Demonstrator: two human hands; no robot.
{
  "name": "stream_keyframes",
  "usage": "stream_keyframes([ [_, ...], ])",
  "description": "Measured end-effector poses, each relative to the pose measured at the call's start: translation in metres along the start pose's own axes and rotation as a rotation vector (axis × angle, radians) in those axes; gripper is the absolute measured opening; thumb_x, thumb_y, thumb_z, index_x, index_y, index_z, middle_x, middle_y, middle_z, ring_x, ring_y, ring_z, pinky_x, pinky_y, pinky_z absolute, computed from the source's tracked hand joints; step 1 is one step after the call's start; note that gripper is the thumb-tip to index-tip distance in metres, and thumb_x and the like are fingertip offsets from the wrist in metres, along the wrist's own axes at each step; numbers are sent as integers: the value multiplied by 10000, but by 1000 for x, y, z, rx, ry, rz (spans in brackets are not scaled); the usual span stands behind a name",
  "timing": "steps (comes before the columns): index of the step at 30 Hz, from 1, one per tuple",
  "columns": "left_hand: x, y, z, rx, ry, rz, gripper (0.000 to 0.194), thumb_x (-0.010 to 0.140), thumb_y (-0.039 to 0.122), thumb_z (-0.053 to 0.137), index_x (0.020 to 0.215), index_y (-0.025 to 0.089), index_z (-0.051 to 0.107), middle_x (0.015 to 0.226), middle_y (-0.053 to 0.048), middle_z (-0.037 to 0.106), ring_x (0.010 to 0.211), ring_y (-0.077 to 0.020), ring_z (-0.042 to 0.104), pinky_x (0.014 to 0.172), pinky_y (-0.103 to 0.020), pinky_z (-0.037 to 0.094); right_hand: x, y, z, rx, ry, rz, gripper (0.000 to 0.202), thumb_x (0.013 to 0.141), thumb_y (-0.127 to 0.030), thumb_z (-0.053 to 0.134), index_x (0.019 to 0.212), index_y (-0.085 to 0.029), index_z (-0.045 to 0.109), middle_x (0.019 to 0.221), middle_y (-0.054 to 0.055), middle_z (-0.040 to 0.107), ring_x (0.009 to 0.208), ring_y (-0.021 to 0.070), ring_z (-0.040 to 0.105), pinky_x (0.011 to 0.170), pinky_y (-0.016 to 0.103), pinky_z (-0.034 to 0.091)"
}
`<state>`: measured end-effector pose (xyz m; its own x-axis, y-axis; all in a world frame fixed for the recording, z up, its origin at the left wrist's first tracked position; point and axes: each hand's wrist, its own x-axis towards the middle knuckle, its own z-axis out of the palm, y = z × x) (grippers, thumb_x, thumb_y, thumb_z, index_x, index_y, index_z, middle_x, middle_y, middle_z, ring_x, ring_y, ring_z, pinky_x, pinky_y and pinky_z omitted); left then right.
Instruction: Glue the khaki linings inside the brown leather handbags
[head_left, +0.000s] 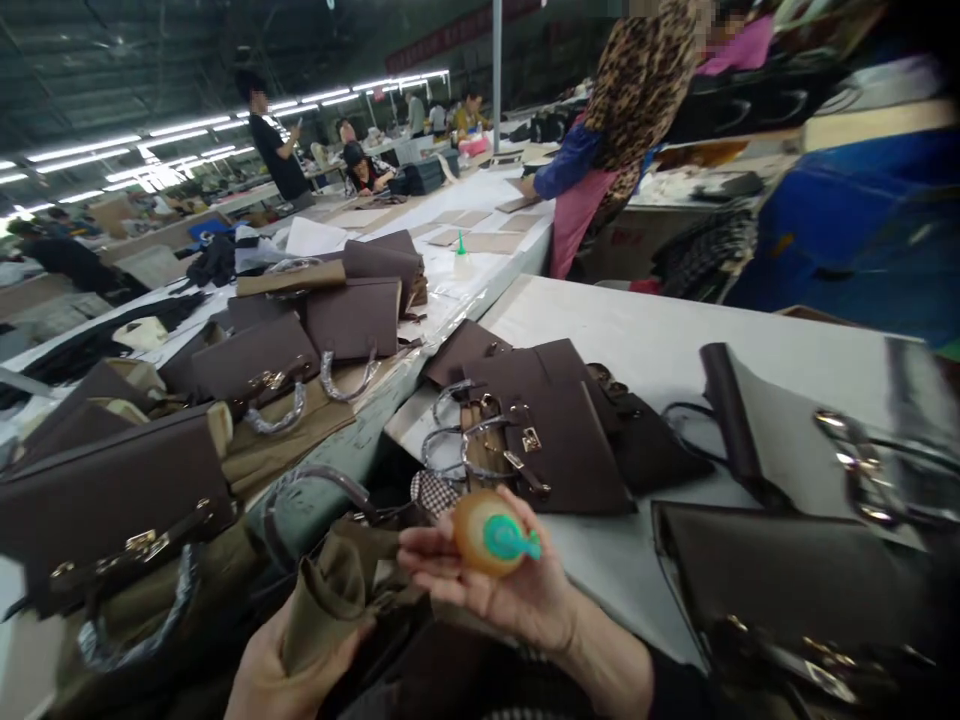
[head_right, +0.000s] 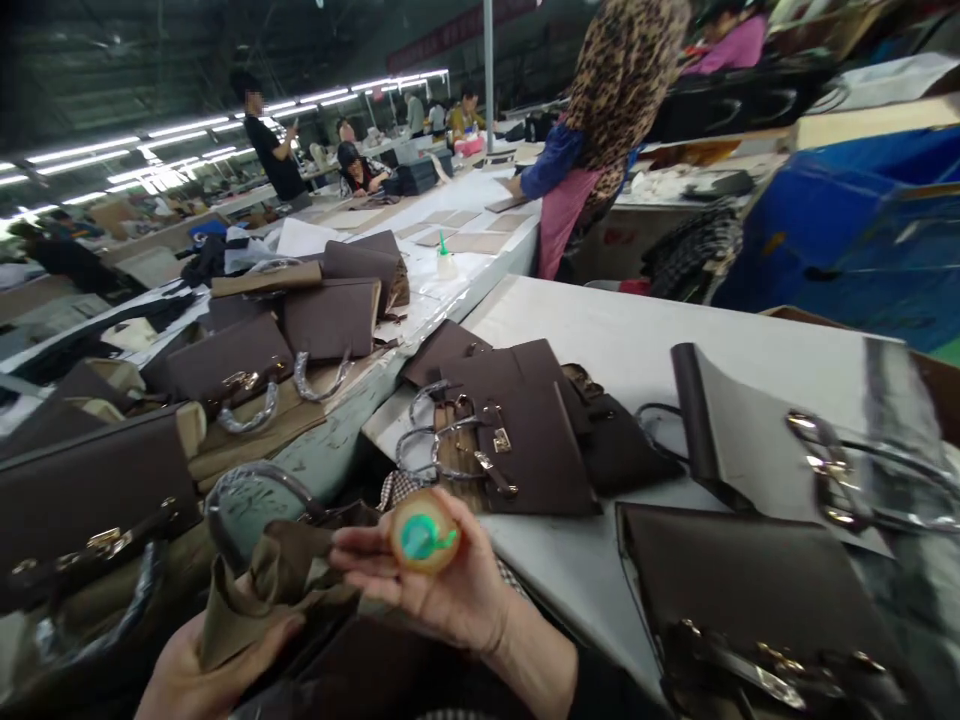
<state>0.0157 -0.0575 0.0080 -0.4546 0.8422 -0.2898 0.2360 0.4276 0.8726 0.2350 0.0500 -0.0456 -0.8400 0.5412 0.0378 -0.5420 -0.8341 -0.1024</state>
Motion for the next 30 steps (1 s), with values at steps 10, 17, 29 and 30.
stream_keyframes([
  [10,6,-19,-19,67,-22,82,749,702,365,904,1345,152,585,1240,-126,776,1094,-313,757,972,-380,601,-18,13,-35,132,133,76,592,981,-639,543,1115,-96,738,1334,222,712,1324,370,611,1147,593,384],
  [17,-6,-15,-33,556,3,828,328,870,150,664,1172,262,727,1054,-15,819,935,-186,794,836,-224,624,-23,5,-27,13,63,144,721,961,-702,509,1240,-78,739,1472,231,634,1313,396,635,1142,518,408],
  [29,-1,18,-14,640,-149,892,424,846,-20,472,1152,252,584,1075,-27,724,959,-155,723,851,-235,566,-20,4,-1,34,280,152,477,929,-530,680,1060,-85,794,1072,168,816,970,274,784,880,379,617],
  [30,-2,19,-12,652,-126,871,441,804,-19,470,1139,246,583,1011,-18,731,897,-161,723,809,-244,563,-21,4,2,24,311,133,445,933,-518,683,1057,-108,800,1072,146,818,985,272,782,875,375,624],
])
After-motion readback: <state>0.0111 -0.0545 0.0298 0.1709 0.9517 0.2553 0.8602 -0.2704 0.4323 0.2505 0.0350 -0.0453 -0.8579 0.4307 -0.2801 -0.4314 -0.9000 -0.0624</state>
